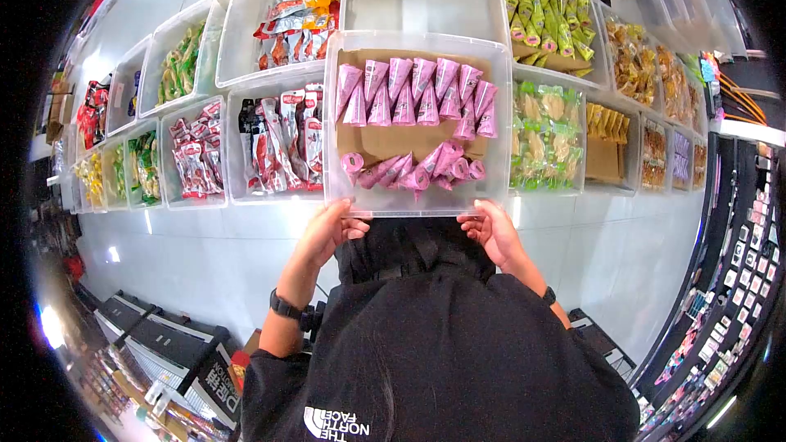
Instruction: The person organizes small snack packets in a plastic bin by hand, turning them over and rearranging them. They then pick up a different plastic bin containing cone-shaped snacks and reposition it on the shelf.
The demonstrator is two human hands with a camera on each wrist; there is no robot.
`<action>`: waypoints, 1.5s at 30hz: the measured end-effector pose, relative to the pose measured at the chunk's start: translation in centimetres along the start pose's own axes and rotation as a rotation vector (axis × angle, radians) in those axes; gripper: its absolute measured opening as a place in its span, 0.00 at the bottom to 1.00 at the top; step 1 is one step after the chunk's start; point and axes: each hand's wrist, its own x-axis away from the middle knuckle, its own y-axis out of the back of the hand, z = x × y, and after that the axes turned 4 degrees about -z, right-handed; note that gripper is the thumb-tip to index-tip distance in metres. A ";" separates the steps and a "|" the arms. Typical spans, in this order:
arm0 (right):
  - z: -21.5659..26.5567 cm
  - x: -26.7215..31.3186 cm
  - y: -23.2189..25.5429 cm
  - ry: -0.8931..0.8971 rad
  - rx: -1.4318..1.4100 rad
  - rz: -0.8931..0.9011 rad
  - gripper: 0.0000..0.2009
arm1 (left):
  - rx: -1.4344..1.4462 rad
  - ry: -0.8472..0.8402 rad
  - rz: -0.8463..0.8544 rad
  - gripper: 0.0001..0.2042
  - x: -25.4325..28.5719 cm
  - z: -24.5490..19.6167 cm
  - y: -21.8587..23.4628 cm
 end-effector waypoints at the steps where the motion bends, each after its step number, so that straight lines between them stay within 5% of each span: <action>1: -0.3 -0.3 0.1 -0.011 -0.008 -0.002 0.10 | -0.005 0.005 0.003 0.15 -0.2 0.2 0.1; 10: -2.6 -3.1 2.6 0.002 0.021 -0.035 0.12 | -0.175 0.008 0.013 0.22 -2.2 1.2 1.8; 13: -2.0 -2.8 3.0 0.001 0.062 -0.002 0.13 | -0.590 0.009 -0.112 0.24 -2.1 -0.3 1.6; 15: -1.1 -2.3 3.4 -0.003 0.114 0.001 0.13 | -1.029 -0.401 -0.220 0.29 -1.8 -1.6 1.8; 19: 0.1 -1.8 4.7 0.048 0.223 -0.038 0.16 | -1.121 -0.963 -0.372 0.33 -2.8 -4.7 0.9; 22: 0.9 -2.3 4.6 0.235 0.404 -0.102 0.18 | -1.284 -1.155 -0.458 0.32 -2.7 -7.0 -1.6; 23: 1.4 -2.4 4.3 0.357 0.540 -0.158 0.19 | -1.284 -1.152 -0.454 0.32 -3.2 -7.1 -1.6; 25: 2.0 -2.9 3.5 0.450 0.573 -0.199 0.18 | -1.102 -0.867 -0.370 0.31 -4.2 -6.9 -1.3; 27: 2.3 -4.3 3.1 0.684 0.620 -0.231 0.18 | -1.069 -0.896 -0.387 0.26 -4.8 -6.4 -1.5; 33: 3.2 -6.8 1.7 0.872 0.756 -0.190 0.14 | -1.024 -0.871 -0.471 0.13 -5.3 -5.8 -2.2; 35: 3.9 -6.1 1.7 0.906 0.886 -0.234 0.13 | -0.989 -1.082 -0.449 0.11 -5.6 -5.4 -2.0; 42: 4.2 -2.8 1.0 0.851 0.952 -0.283 0.13 | -0.968 -0.808 -0.411 0.10 -2.9 -5.3 -2.7; 45: 3.5 -3.0 0.8 0.800 0.913 -0.312 0.14 | -0.929 -0.846 -0.425 0.12 -4.1 -4.2 -1.6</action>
